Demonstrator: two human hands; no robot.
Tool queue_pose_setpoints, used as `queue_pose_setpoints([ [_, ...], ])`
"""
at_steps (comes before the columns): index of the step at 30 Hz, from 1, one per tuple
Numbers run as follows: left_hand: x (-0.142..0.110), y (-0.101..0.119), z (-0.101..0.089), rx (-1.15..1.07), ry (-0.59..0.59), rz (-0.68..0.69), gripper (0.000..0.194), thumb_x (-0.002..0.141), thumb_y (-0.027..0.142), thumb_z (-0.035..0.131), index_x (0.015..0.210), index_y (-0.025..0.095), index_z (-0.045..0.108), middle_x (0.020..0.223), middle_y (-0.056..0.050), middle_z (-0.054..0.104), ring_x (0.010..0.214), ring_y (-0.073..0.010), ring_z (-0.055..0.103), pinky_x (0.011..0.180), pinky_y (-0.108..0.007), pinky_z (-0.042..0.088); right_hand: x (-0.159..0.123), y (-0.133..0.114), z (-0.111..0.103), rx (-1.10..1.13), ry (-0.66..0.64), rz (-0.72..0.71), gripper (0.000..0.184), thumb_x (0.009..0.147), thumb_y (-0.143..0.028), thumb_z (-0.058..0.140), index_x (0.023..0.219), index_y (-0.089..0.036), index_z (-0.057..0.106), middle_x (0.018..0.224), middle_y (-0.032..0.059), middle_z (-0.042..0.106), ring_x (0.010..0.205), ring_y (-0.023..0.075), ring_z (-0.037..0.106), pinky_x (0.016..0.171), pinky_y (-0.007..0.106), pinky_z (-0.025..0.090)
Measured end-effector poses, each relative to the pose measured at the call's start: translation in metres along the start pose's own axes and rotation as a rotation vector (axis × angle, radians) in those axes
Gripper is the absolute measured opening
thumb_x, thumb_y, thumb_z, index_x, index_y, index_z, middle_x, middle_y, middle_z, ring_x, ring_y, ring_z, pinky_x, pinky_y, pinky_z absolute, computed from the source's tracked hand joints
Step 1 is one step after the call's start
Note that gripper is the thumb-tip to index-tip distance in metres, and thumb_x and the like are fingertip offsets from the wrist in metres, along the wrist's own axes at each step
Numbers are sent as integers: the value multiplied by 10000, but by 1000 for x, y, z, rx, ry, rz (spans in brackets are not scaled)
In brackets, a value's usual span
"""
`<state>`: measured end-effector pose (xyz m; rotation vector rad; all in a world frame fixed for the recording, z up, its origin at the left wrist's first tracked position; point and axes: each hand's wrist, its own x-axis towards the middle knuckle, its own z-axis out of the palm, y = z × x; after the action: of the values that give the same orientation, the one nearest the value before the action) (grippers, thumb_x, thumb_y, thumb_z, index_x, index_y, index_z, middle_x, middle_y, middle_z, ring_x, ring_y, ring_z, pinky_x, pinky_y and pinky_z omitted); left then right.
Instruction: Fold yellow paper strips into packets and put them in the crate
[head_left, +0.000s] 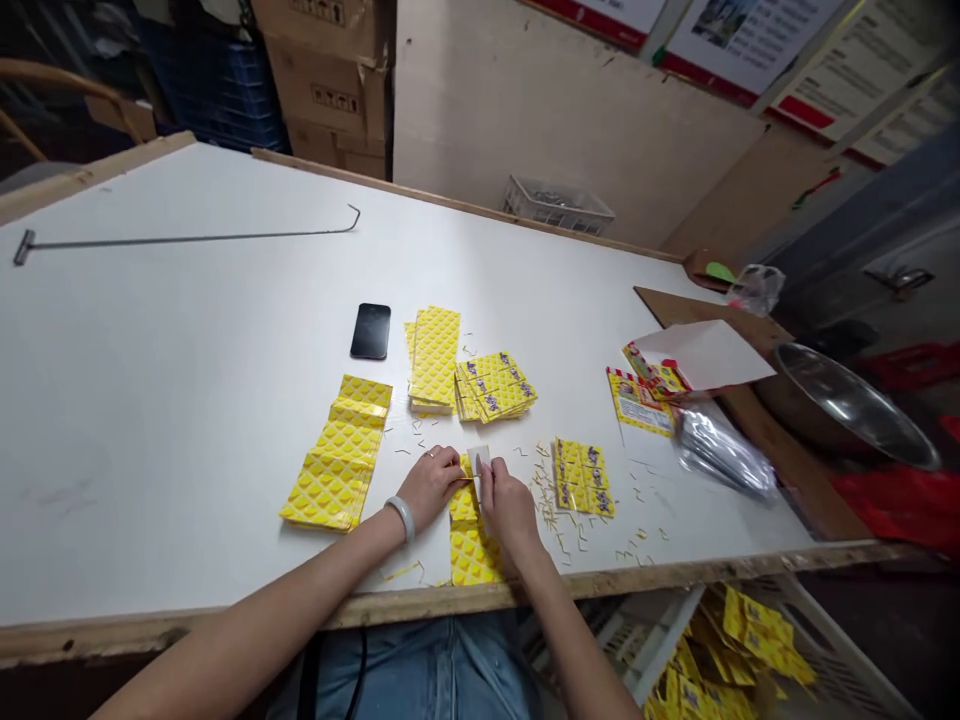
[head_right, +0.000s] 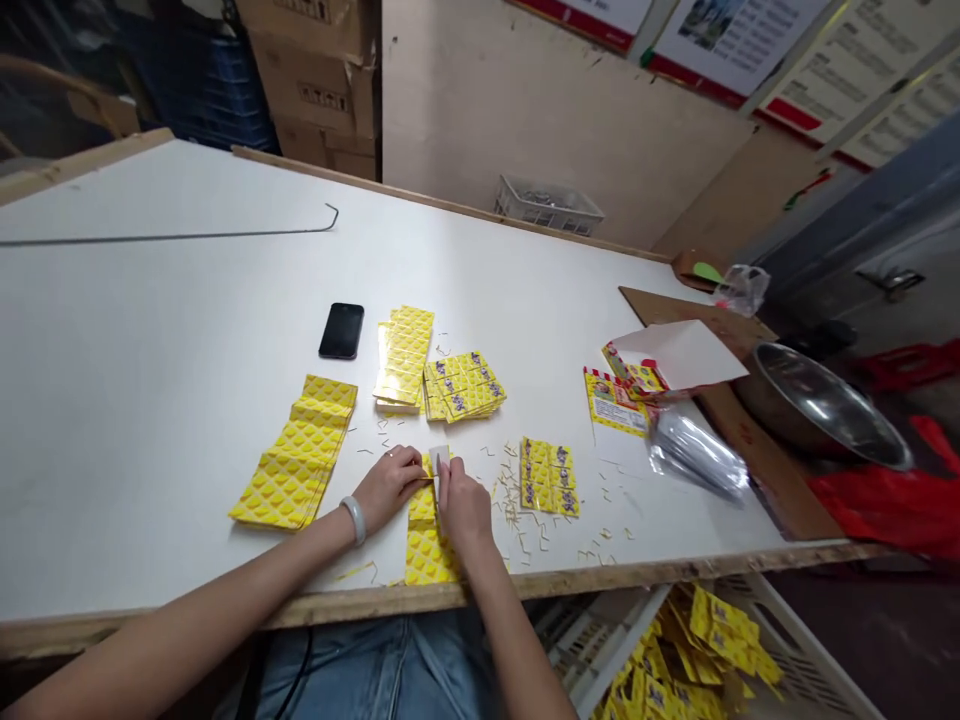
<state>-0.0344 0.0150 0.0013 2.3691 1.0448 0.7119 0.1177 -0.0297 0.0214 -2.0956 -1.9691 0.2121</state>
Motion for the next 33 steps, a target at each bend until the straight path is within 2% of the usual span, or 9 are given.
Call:
queue_pose_setpoints([
  [6,0,2,-1,11,-10,-54,162,850,161,537,746,184,659,903,-66,585,866,-213,511,768,-355,457,4,-4,-1,-254,-99,-34,290,970,-337,270,855,-176,482,576,64,584,436,163,478,466,258,140],
  [12,1,2,-1,-15,-30,-92,152,858,195,538,776,176,665,907,-71,586,854,-214,508,756,-354,456,8,-7,-4,-331,-150,-40,271,973,-328,282,872,-179,485,536,37,546,429,159,473,484,256,205],
  [17,2,2,-1,-33,-50,-111,160,862,190,529,781,165,664,927,-71,578,879,-213,500,785,-357,452,9,-15,-9,-379,-270,-29,182,969,-268,317,930,-166,463,575,28,556,485,151,527,507,243,253],
  [22,1,0,-1,-43,-78,-105,167,876,209,513,821,162,663,936,-60,575,893,-205,494,783,-336,452,15,-19,-14,-492,-354,-50,187,979,-262,284,957,-167,444,657,40,607,544,161,569,494,243,203],
  [26,0,-1,-3,-28,-101,-103,189,886,227,505,808,164,666,928,-60,571,903,-193,493,796,-322,443,16,-19,-14,-531,-363,-59,217,986,-283,272,975,-161,451,641,36,606,517,148,547,490,249,163],
  [29,0,-1,-3,-14,-107,-115,203,886,221,504,781,158,666,922,-64,571,891,-188,502,794,-321,439,14,-22,-14,-556,-322,-25,258,989,-326,261,960,-168,464,626,36,605,506,148,544,485,250,145],
  [33,2,-1,-4,-28,-108,-131,195,875,191,509,746,152,651,898,-63,571,877,-191,510,794,-325,440,12,-28,-16,-596,-300,10,282,989,-343,251,940,-175,472,615,42,614,515,168,578,476,241,163],
])
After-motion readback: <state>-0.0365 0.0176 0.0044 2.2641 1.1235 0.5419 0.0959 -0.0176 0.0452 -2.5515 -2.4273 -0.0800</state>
